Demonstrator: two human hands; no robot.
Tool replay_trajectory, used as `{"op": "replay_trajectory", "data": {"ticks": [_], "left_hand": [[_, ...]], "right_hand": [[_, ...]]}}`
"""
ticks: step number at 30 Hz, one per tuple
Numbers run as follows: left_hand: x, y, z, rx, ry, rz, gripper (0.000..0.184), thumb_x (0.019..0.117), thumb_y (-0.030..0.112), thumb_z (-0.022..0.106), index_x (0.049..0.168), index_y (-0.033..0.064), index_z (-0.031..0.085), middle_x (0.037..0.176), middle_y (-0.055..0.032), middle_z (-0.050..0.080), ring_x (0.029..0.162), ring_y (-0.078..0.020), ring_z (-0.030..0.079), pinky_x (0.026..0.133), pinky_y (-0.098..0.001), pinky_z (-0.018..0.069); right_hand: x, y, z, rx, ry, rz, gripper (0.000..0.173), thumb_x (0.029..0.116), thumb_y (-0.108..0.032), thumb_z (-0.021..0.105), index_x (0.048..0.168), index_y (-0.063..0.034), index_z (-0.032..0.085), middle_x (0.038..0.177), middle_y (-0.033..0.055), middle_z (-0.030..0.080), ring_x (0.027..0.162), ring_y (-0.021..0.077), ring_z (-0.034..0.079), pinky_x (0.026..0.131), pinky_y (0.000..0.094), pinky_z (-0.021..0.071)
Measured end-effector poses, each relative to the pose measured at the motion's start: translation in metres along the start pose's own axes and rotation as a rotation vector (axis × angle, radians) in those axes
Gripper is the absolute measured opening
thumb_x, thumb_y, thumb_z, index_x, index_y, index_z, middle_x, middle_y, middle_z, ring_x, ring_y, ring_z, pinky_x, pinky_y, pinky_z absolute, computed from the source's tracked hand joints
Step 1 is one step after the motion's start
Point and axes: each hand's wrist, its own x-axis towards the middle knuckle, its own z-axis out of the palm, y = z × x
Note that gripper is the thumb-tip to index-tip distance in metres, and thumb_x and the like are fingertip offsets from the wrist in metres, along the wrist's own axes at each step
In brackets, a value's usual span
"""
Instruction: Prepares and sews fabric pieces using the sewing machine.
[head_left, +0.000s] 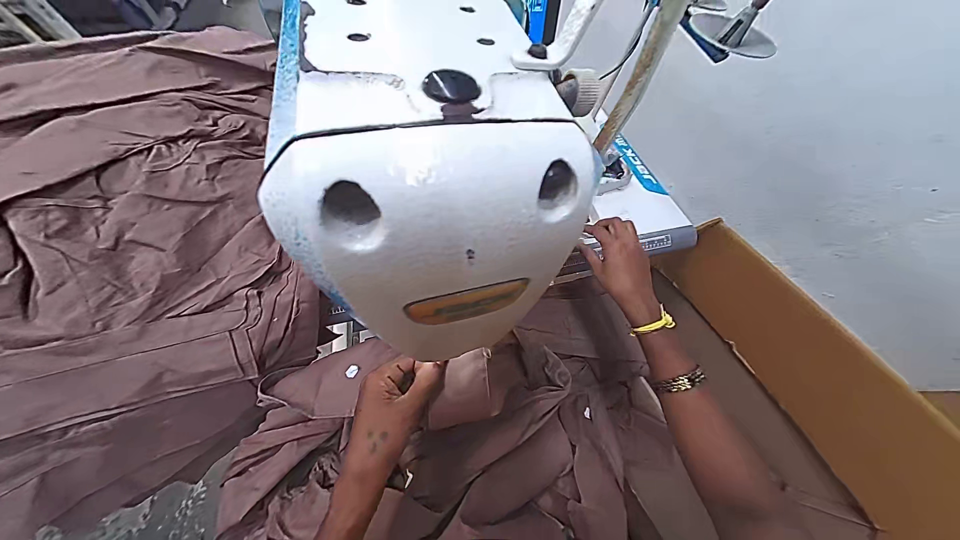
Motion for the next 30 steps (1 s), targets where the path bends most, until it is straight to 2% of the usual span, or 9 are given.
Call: {"op": "replay_trajectory", "data": {"ticks": [3, 7, 10, 13, 19, 22, 26, 29, 30], "left_hand": [[-0.001, -0.003, 0.001, -0.008, 0.018, 0.011, 0.034, 0.0944, 0.029, 0.063, 0.063, 0.0185, 0.055, 0.052, 0.0101, 0.048, 0.043, 0.0015, 0.043, 0.041, -0.0162, 0.0345], [-0.001, -0.004, 0.002, -0.016, 0.033, 0.024, 0.035, 0.0943, 0.027, 0.063, 0.062, 0.0194, 0.054, 0.050, 0.0110, 0.046, 0.041, 0.0026, 0.040, 0.040, -0.0152, 0.0325], [-0.001, -0.006, 0.002, -0.022, 0.038, 0.022, 0.032, 0.0941, 0.028, 0.062, 0.063, 0.0189, 0.057, 0.052, 0.0108, 0.048, 0.043, 0.0023, 0.043, 0.041, -0.0155, 0.0348], [0.000, -0.006, 0.004, -0.029, 0.041, 0.025, 0.032, 0.0942, 0.028, 0.062, 0.064, 0.0188, 0.058, 0.051, 0.0106, 0.049, 0.041, 0.0023, 0.043, 0.039, -0.0152, 0.0345], [0.001, -0.007, 0.004, -0.024, 0.042, 0.037, 0.032, 0.0944, 0.027, 0.062, 0.063, 0.0190, 0.057, 0.051, 0.0112, 0.047, 0.043, 0.0029, 0.042, 0.041, -0.0149, 0.0339], [0.000, -0.005, 0.004, -0.016, 0.052, 0.014, 0.031, 0.0940, 0.026, 0.062, 0.064, 0.0188, 0.057, 0.051, 0.0121, 0.047, 0.042, 0.0032, 0.042, 0.041, -0.0151, 0.0334], [-0.003, -0.006, 0.005, -0.011, 0.082, 0.039, 0.031, 0.0944, 0.030, 0.064, 0.066, 0.0179, 0.057, 0.052, 0.0109, 0.047, 0.043, 0.0022, 0.042, 0.042, -0.0161, 0.0348], [-0.010, -0.005, 0.004, 0.097, 0.133, 0.141, 0.027, 0.0924, 0.040, 0.067, 0.080, 0.0168, 0.064, 0.062, 0.0135, 0.053, 0.050, 0.0047, 0.046, 0.048, -0.0139, 0.0389], [-0.012, -0.004, 0.004, 0.116, 0.121, 0.150, 0.027, 0.0920, 0.041, 0.067, 0.082, 0.0159, 0.064, 0.063, 0.0134, 0.053, 0.052, 0.0053, 0.047, 0.049, -0.0136, 0.0395]], "right_hand": [[0.007, 0.003, 0.011, -0.020, -0.011, -0.084, 0.031, 0.0912, -0.016, 0.076, 0.118, -0.0018, 0.072, 0.113, 0.0252, 0.064, 0.105, 0.0460, 0.061, 0.081, 0.0589, 0.0508], [0.015, 0.004, 0.012, -0.070, 0.003, -0.088, 0.037, 0.0852, -0.013, 0.081, 0.120, -0.0040, 0.072, 0.115, 0.0265, 0.062, 0.107, 0.0481, 0.059, 0.082, 0.0622, 0.0465], [0.014, 0.004, 0.016, -0.054, 0.001, -0.118, 0.035, 0.0873, -0.023, 0.080, 0.119, -0.0099, 0.074, 0.124, 0.0235, 0.062, 0.114, 0.0473, 0.056, 0.085, 0.0633, 0.0442], [0.011, 0.004, 0.013, -0.055, 0.046, -0.081, 0.037, 0.0861, -0.030, 0.081, 0.119, -0.0140, 0.075, 0.124, 0.0204, 0.063, 0.115, 0.0459, 0.055, 0.085, 0.0631, 0.0417], [0.020, 0.006, 0.018, -0.162, 0.013, -0.108, 0.045, 0.0830, -0.019, 0.084, 0.127, -0.0160, 0.072, 0.129, 0.0236, 0.061, 0.116, 0.0486, 0.055, 0.086, 0.0640, 0.0429], [0.018, 0.005, 0.017, -0.148, 0.017, -0.125, 0.037, 0.0831, -0.008, 0.080, 0.119, -0.0139, 0.075, 0.126, 0.0230, 0.063, 0.116, 0.0493, 0.056, 0.086, 0.0661, 0.0432], [0.004, 0.010, 0.010, -0.082, 0.081, -0.155, 0.014, 0.0939, -0.013, 0.071, 0.105, -0.0052, 0.075, 0.111, 0.0214, 0.069, 0.109, 0.0447, 0.063, 0.085, 0.0630, 0.0455], [-0.011, -0.002, -0.001, 0.130, 0.165, -0.084, 0.016, 0.0980, -0.008, 0.062, 0.102, 0.0036, 0.072, 0.104, 0.0226, 0.071, 0.100, 0.0403, 0.069, 0.086, 0.0578, 0.0526], [-0.015, -0.011, -0.006, 0.211, 0.170, -0.026, 0.016, 0.0976, -0.007, 0.062, 0.104, 0.0048, 0.071, 0.101, 0.0224, 0.070, 0.092, 0.0371, 0.069, 0.081, 0.0544, 0.0547]]}}
